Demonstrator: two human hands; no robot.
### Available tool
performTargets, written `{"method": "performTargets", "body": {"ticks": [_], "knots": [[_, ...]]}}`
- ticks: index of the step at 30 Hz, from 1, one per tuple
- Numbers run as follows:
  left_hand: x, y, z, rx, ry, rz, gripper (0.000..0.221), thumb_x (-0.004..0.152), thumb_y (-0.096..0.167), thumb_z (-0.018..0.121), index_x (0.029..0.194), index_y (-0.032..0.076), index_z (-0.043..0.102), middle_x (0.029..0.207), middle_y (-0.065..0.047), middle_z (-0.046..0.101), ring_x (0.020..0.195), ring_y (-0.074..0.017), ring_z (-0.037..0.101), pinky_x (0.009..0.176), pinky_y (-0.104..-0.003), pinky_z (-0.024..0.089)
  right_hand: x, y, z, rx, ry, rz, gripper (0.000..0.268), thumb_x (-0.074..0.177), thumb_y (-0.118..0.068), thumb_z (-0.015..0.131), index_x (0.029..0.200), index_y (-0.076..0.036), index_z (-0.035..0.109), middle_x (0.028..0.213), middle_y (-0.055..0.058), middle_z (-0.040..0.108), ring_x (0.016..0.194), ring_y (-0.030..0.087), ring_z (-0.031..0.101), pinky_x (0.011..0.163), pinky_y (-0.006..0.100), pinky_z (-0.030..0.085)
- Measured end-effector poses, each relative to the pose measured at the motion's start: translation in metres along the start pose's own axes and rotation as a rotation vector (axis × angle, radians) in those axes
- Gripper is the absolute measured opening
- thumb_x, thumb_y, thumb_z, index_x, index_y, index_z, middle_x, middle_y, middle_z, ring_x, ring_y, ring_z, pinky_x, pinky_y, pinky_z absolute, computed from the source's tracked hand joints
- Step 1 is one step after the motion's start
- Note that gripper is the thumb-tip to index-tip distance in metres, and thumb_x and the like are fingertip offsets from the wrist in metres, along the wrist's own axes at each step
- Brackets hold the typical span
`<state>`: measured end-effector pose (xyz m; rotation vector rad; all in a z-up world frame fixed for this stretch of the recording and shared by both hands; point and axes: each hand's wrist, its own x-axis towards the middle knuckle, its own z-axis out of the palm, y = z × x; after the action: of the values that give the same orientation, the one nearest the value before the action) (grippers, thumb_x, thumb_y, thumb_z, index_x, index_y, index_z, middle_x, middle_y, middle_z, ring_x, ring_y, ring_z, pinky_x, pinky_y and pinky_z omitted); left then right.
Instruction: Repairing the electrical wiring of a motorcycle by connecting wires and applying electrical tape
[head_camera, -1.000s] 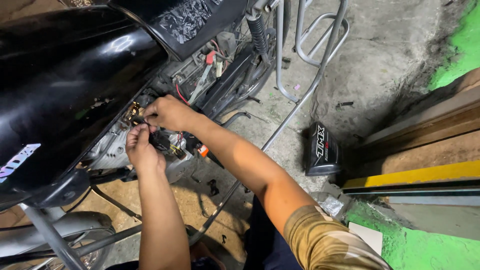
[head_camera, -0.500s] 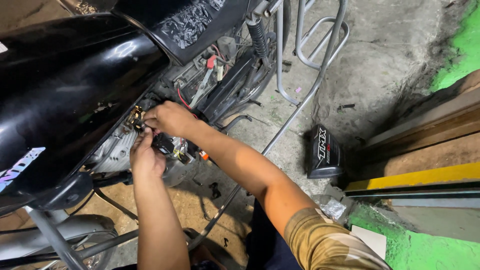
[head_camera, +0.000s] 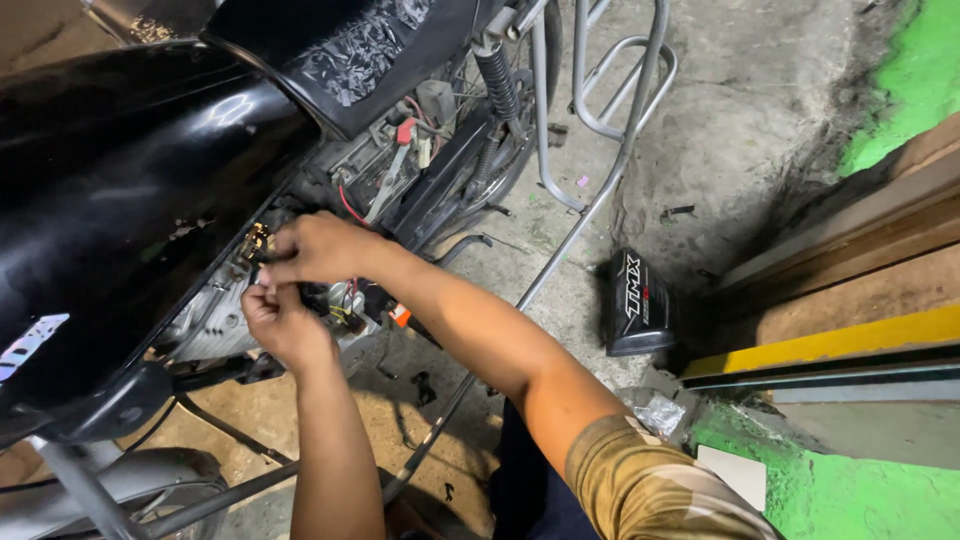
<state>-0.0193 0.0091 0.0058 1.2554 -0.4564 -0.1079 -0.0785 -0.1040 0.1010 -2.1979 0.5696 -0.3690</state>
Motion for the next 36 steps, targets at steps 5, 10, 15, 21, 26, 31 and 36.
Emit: {"method": "performTargets", "body": {"ticks": [5, 10, 15, 21, 26, 31, 36], "knots": [[-0.009, 0.025, 0.007, 0.083, -0.016, 0.119, 0.015, 0.104, 0.003, 0.066, 0.091, 0.01, 0.062, 0.081, 0.0, 0.06, 0.08, -0.0083, 0.053, 0.077, -0.027, 0.05, -0.013, -0.021, -0.015, 0.023, -0.041, 0.029, 0.064, 0.064, -0.072, 0.071, 0.09, -0.013, 0.074, 0.092, 0.018, 0.078, 0.105, 0.04, 0.074, 0.09, 0.054, 0.058], [-0.005, 0.01, 0.007, 0.094, 0.005, 0.083, 0.01, 0.1, 0.001, 0.068, 0.096, 0.011, 0.07, 0.081, -0.002, 0.066, 0.076, -0.0075, 0.058, 0.072, -0.024, 0.052, 0.012, 0.016, 0.007, 0.064, -0.046, -0.019, 0.047, 0.075, -0.057, 0.073, 0.091, -0.014, 0.076, 0.091, 0.016, 0.079, 0.104, 0.039, 0.074, 0.087, 0.053, 0.059], [0.005, -0.001, 0.003, 0.034, -0.027, 0.007, 0.015, 0.099, 0.001, 0.066, 0.11, 0.01, 0.065, 0.089, -0.001, 0.07, 0.083, -0.0078, 0.065, 0.078, -0.021, 0.055, 0.041, 0.073, 0.032, 0.206, -0.08, -0.077, 0.023, 0.084, -0.032, 0.073, 0.096, -0.013, 0.077, 0.09, 0.012, 0.08, 0.095, 0.034, 0.077, 0.079, 0.05, 0.062], [0.007, 0.008, 0.009, -0.18, -0.019, -0.264, 0.015, 0.097, 0.009, 0.057, 0.108, 0.01, 0.067, 0.079, -0.004, 0.07, 0.075, -0.0106, 0.071, 0.075, -0.02, 0.062, 0.024, 0.069, 0.019, 0.565, -0.179, -0.072, 0.03, 0.078, 0.001, 0.075, 0.108, 0.001, 0.074, 0.097, 0.018, 0.079, 0.088, 0.025, 0.077, 0.065, 0.034, 0.067], [0.006, 0.021, 0.015, 0.145, -0.085, -0.069, 0.006, 0.104, 0.016, 0.071, 0.1, 0.013, 0.074, 0.084, -0.005, 0.067, 0.079, -0.0091, 0.059, 0.074, -0.024, 0.053, 0.011, 0.04, -0.002, 0.323, -0.121, -0.098, 0.048, 0.076, -0.057, 0.08, 0.102, -0.017, 0.08, 0.088, 0.01, 0.083, 0.095, 0.031, 0.079, 0.084, 0.044, 0.064], [0.009, 0.008, 0.018, 0.231, -0.069, -0.097, 0.005, 0.102, 0.022, 0.074, 0.099, 0.019, 0.075, 0.085, -0.001, 0.068, 0.078, -0.0094, 0.059, 0.072, -0.023, 0.049, 0.018, 0.047, 0.01, 0.153, -0.035, -0.114, 0.042, 0.081, -0.057, 0.078, 0.113, -0.03, 0.078, 0.103, 0.015, 0.081, 0.112, 0.035, 0.074, 0.096, 0.047, 0.061], [0.015, -0.002, 0.008, 0.203, -0.096, -0.114, 0.009, 0.103, 0.017, 0.072, 0.095, 0.018, 0.075, 0.079, -0.001, 0.068, 0.076, -0.008, 0.063, 0.078, -0.022, 0.054, 0.018, 0.049, 0.005, 0.163, -0.091, -0.103, 0.026, 0.083, -0.042, 0.078, 0.104, -0.029, 0.081, 0.087, 0.003, 0.084, 0.099, 0.028, 0.079, 0.091, 0.043, 0.062]]}}
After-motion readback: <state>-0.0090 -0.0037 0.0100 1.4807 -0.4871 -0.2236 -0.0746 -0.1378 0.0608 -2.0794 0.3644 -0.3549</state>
